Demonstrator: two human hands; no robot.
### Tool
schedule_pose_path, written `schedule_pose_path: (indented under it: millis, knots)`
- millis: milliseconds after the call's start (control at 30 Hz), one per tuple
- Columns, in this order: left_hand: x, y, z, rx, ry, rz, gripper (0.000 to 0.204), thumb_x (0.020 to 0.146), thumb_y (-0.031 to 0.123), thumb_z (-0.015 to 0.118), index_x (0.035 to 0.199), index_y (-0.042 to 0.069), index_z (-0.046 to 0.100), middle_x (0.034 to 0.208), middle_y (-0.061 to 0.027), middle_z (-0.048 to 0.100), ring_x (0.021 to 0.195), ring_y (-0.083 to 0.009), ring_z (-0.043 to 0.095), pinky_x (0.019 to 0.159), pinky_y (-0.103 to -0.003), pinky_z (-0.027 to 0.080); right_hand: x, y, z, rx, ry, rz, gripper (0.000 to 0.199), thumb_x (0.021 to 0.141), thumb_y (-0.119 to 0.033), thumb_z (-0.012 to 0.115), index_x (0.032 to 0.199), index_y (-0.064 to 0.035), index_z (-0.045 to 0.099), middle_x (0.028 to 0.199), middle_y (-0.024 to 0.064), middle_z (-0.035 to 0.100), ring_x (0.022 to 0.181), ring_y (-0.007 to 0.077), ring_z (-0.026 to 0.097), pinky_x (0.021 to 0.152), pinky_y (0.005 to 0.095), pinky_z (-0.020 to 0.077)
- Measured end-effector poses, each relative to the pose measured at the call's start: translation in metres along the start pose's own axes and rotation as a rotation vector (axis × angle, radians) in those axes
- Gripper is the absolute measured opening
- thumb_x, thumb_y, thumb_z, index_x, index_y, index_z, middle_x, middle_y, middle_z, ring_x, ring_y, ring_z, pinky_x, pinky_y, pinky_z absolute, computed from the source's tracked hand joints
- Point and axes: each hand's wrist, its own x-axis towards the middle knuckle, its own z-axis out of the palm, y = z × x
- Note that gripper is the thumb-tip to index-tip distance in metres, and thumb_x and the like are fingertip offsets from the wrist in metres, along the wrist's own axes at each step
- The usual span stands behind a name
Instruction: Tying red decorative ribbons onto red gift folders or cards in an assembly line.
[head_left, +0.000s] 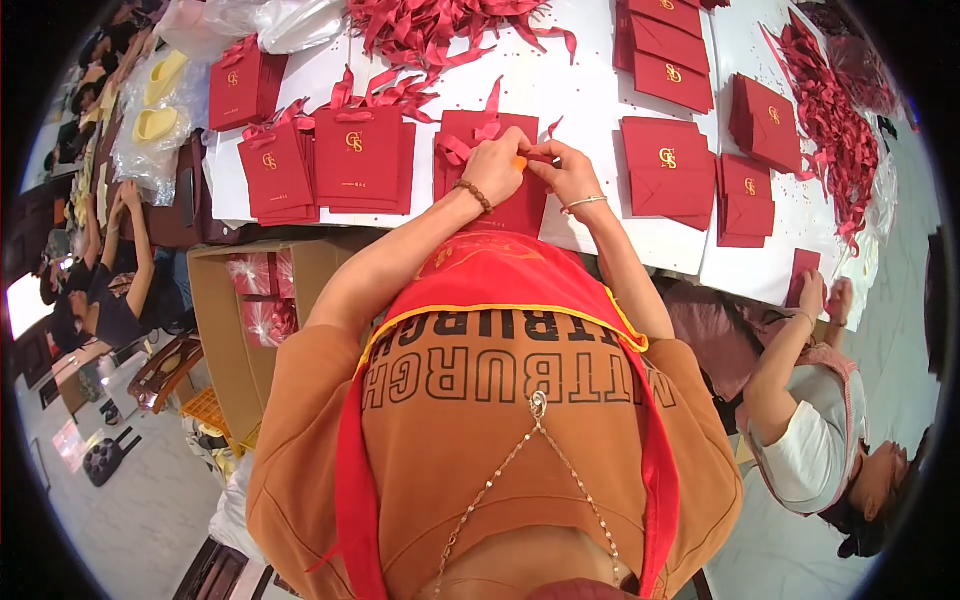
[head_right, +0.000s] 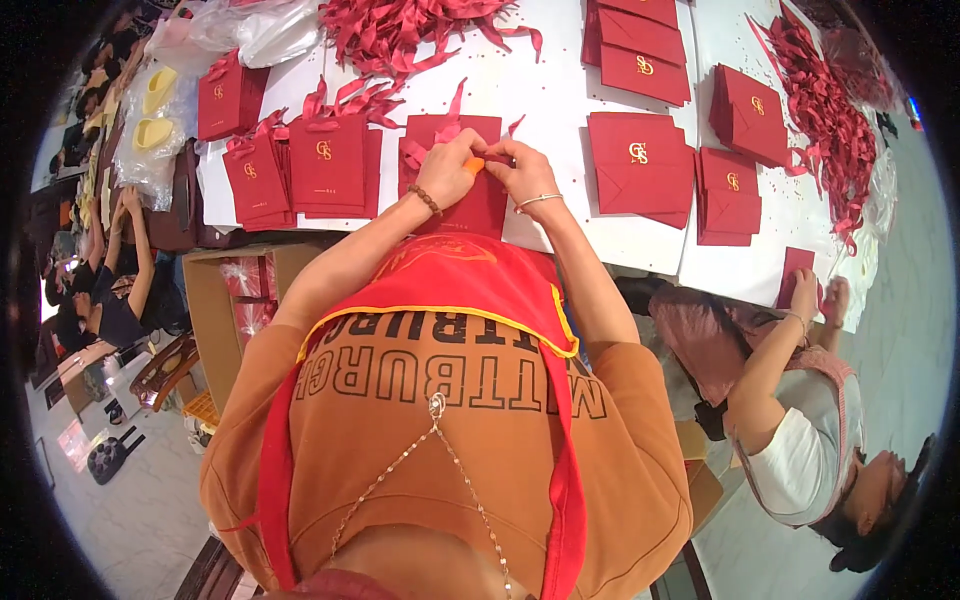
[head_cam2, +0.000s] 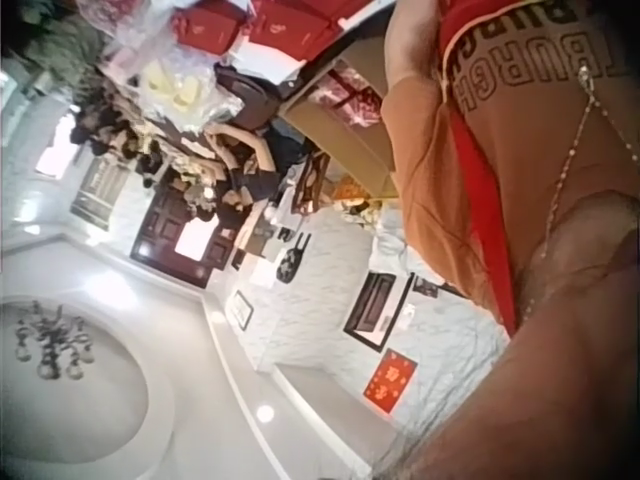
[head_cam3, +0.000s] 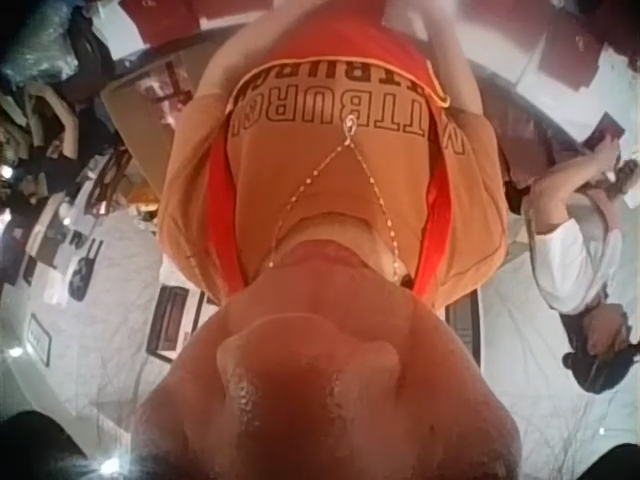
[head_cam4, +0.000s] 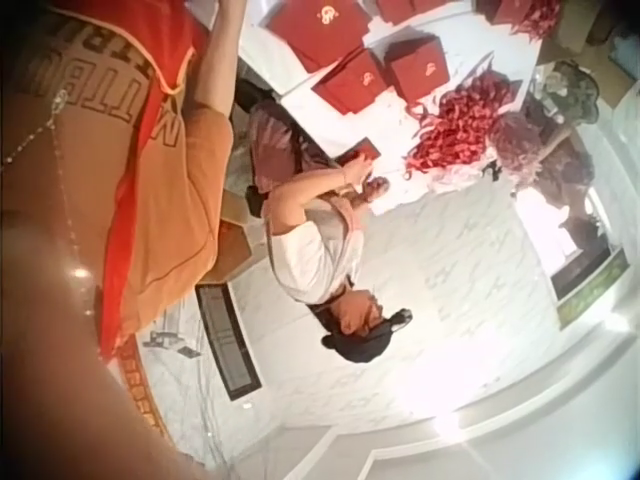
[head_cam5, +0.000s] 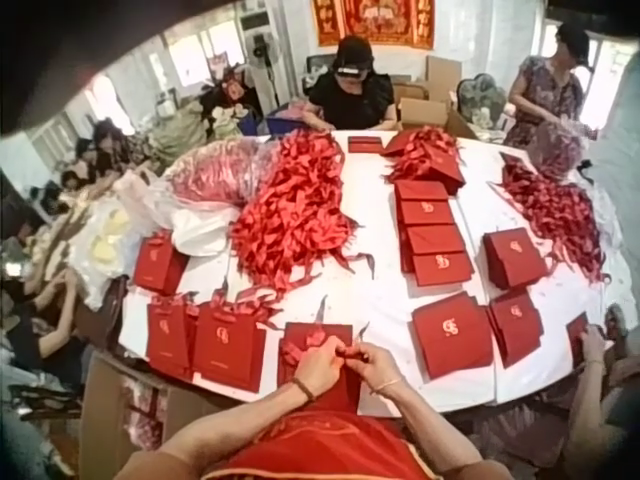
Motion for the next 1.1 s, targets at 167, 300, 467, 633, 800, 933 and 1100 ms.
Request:
schedule_pose_path:
  millis: [167,300,467,633,800,933,1100]
  knots:
    - [-0.004,-0.006,-0.013,-0.631,-0.223,-0.242,0.022,0.073,0.005,0.056,0.094,0.003,0.051,0.07,-0.0164,0.06,0.063,-0.0263,0.06,0.056,-0.033,0.046,0.0,0.003,-0.003,0.038,-0.017,0.023,0.019,0.08,-0.01,0.058,0.098,-0.0024,0.059,0.08,0.0033,0.059,0.066,0.0077,0.053,0.054,0.022,0.0457]
    - [-0.003,-0.007,-0.015,-0.599,-0.221,-0.207,0.024,0.073,0.008,0.057,0.096,0.006,0.05,0.069,-0.0152,0.06,0.061,-0.0278,0.06,0.056,-0.037,0.046,0.004,0.018,0.006,-0.009,0.081,-0.229,0.019,0.076,-0.009,0.061,0.094,-0.0033,0.061,0.079,0.009,0.061,0.065,0.0167,0.057,0.059,0.0277,0.046]
    - [0.005,0.01,-0.031,0.211,-0.167,0.074,0.027,0.073,0.022,0.062,0.096,0.009,0.055,0.072,-0.0086,0.061,0.065,-0.0262,0.059,0.058,-0.038,0.044,0.0,0.015,0.007,-0.177,0.121,-0.356,0.018,0.075,-0.006,0.06,0.093,-0.0048,0.061,0.084,0.0124,0.059,0.075,0.0263,0.058,0.066,0.0322,0.046]
    - [0.03,-0.011,-0.052,0.24,-0.355,0.071,0.026,0.075,0.028,0.057,0.078,0.003,0.064,0.069,-0.0077,0.06,0.064,-0.0169,0.056,0.061,-0.028,0.043,-0.014,0.001,0.012,-0.318,0.19,-0.524,0.017,0.075,-0.005,0.059,0.092,-0.0063,0.061,0.08,0.0121,0.057,0.072,0.0292,0.057,0.064,0.0339,0.0458]
    - [0.053,-0.004,-0.062,-0.024,-0.755,0.013,0.024,0.073,0.023,0.056,0.08,0.002,0.064,0.065,-0.0063,0.06,0.063,-0.0136,0.054,0.061,-0.026,0.042,-0.02,-0.006,0.017,-0.398,0.239,-0.695,0.017,0.075,-0.004,0.06,0.092,-0.006,0.06,0.078,0.0103,0.056,0.068,0.0273,0.057,0.059,0.0323,0.0457]
    - [0.049,-0.002,-0.053,-0.021,-0.708,-0.046,0.021,0.07,0.02,0.056,0.077,0.003,0.065,0.067,-0.0042,0.061,0.063,-0.0118,0.054,0.059,-0.025,0.041,-0.017,-0.004,0.018,-0.425,0.267,-0.699,0.016,0.075,-0.004,0.06,0.091,-0.0057,0.059,0.078,0.0102,0.056,0.067,0.0273,0.057,0.058,0.0324,0.0458]
    - [0.057,-0.033,-0.034,-0.3,-0.265,-0.142,0.018,0.075,0.017,0.056,0.079,0.001,0.065,0.063,-0.0013,0.059,0.063,-0.0108,0.053,0.057,-0.023,0.041,-0.023,-0.013,0.021,-0.345,0.253,-0.736,0.012,0.073,-0.004,0.06,0.085,-0.0054,0.057,0.074,0.0112,0.053,0.069,0.0292,0.055,0.058,0.0356,0.045]
